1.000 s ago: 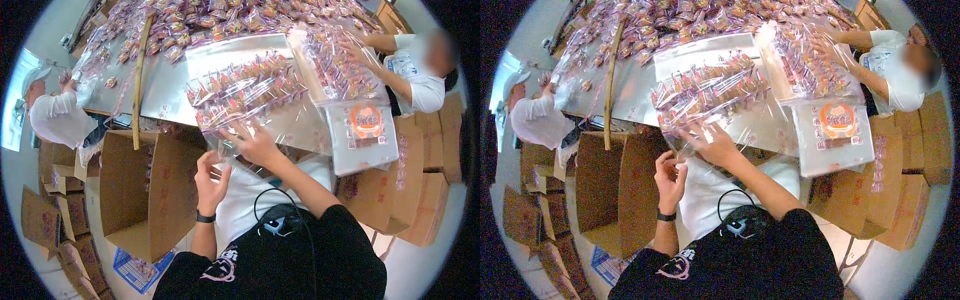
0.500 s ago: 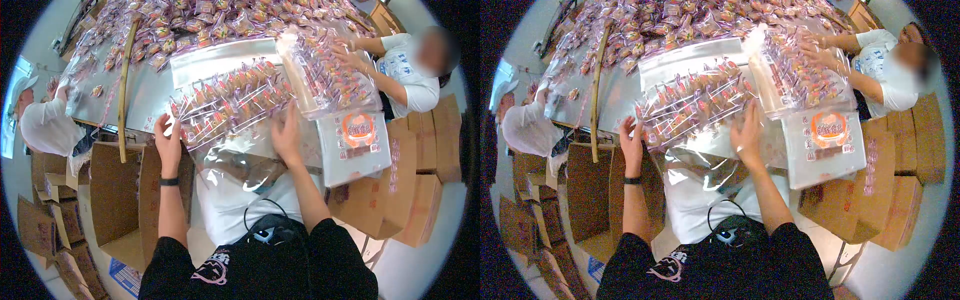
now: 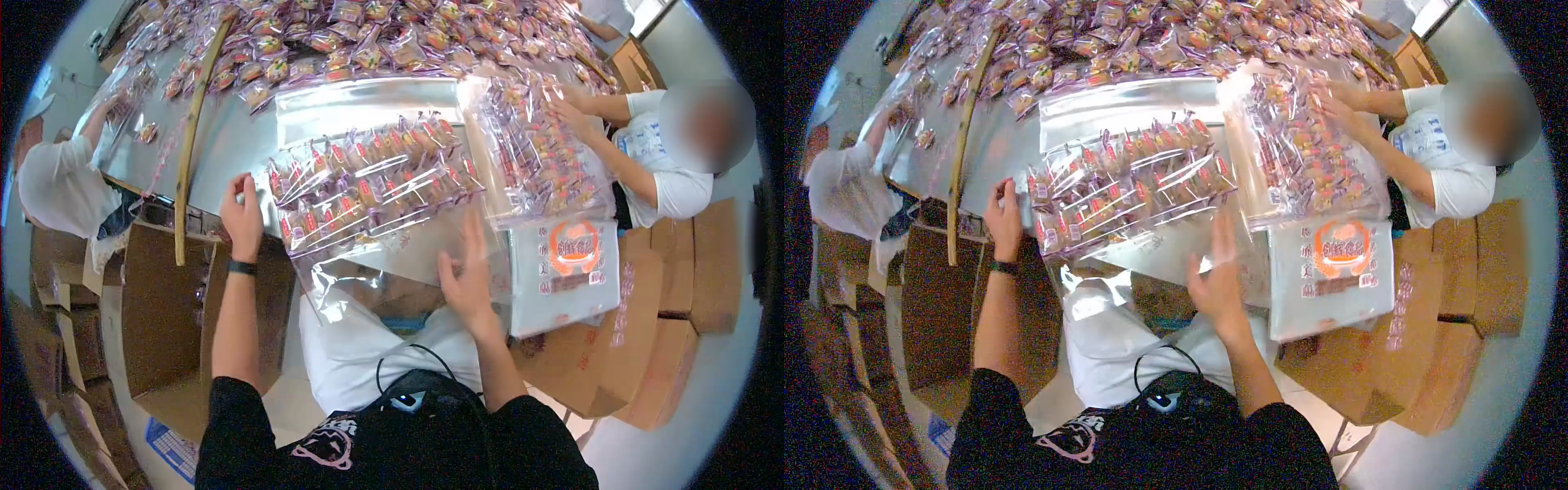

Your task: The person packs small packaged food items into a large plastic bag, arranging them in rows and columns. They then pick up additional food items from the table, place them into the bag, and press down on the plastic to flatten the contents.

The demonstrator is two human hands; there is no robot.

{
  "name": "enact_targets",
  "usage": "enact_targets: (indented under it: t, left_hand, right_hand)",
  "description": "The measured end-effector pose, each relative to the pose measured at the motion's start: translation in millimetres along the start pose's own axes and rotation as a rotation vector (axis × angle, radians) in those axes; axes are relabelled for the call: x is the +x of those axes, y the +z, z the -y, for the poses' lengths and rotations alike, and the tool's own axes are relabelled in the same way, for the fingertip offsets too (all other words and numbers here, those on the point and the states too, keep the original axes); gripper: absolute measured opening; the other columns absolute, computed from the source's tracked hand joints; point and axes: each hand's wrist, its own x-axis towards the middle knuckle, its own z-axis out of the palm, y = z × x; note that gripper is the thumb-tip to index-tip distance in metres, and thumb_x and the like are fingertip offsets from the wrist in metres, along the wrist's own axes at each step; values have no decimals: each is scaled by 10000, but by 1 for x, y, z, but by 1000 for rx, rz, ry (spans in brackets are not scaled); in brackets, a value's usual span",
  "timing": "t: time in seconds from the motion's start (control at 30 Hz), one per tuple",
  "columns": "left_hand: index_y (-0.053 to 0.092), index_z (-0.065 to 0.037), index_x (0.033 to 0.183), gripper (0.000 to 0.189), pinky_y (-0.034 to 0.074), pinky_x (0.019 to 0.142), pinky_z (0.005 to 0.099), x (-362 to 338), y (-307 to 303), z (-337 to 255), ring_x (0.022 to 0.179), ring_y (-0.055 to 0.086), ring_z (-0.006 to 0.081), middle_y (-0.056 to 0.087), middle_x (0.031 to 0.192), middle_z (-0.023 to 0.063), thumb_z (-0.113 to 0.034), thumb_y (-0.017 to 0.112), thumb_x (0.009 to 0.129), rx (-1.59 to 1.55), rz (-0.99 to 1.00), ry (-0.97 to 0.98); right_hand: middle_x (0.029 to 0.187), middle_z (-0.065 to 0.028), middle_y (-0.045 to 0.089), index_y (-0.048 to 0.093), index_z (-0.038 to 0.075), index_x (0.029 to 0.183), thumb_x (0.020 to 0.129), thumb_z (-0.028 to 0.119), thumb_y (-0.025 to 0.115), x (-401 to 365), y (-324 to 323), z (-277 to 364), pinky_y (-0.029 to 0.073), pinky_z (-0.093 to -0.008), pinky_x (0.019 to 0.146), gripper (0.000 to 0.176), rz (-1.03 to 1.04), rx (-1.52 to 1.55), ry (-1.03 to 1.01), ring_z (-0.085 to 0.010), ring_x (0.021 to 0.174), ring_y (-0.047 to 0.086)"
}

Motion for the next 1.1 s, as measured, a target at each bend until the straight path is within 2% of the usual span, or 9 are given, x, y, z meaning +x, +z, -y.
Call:
enact_targets:
  t: [0.1,0.23,0.3,0.37,0.47,0.6,0.73,0.97,1.1]
  left_hand:
    - [714,-37,1113,279,515,880,406,26,2,0,1003,682,277,720,1064,147,-272,630,987,325,8,45]
    - [709,-71,1086,265,434,1001,497,32,14,-1,1138,615,321,687,1182,129,-278,641,936,700,-3,206]
    - [678,-63,1192,355,351,1094,513,30,16,2,1302,533,319,623,1353,146,-305,634,935,720,2,173]
    - [657,-48,1244,414,340,1114,513,31,16,10,1340,513,335,602,1398,165,-324,629,936,779,-59,254]
    - [641,-34,1291,473,311,1147,516,32,16,5,1413,460,339,568,1459,177,-349,607,941,784,-16,196]
    - [633,-66,1306,472,321,1142,511,31,17,8,1368,498,305,568,1449,147,-367,607,943,840,-29,208]
    - [641,-48,1287,464,313,1139,501,31,17,7,1366,494,321,580,1429,164,-339,633,925,812,-41,233]
    - [637,-53,1279,454,306,1142,505,34,18,2,1381,480,321,577,1437,163,-336,642,923,801,1,185]
    - [629,-62,1288,454,294,1153,516,33,19,4,1386,477,321,564,1454,158,-337,643,928,800,-8,176]
  right_hand:
    - [1504,-288,489,462,-33,1496,918,-31,590,-15,-22,19,561,-384,976,591,-99,28,55,-376,1312,576]
    - [937,-95,700,686,-39,1142,942,-46,604,7,-71,14,580,-300,738,216,-133,367,9,-181,778,685]
    - [969,-87,689,677,-8,1135,943,-23,626,53,-95,18,557,-278,726,199,-190,532,-265,-148,825,663]
    - [998,-72,682,662,4,1158,952,29,654,124,-80,56,548,-272,758,207,-290,353,-139,-160,874,661]
    - [1432,-168,498,513,47,1426,872,290,820,233,-18,55,489,-427,1041,679,-80,167,-162,-299,1310,516]
    - [1613,-267,313,346,172,1610,693,678,841,360,77,10,307,-580,1202,1158,-40,-270,-380,-453,1509,281]
    - [1699,-242,179,220,219,1663,570,878,767,413,146,9,207,-678,1209,1389,-5,-435,-213,-469,1565,136]
    - [1592,-274,366,148,85,1665,571,846,796,448,169,-3,272,-550,1211,1481,50,-606,-172,-511,1478,249]
    - [1288,-171,662,458,24,1491,742,713,778,470,145,-36,504,-475,1018,1066,-68,-265,-350,-371,1174,627]
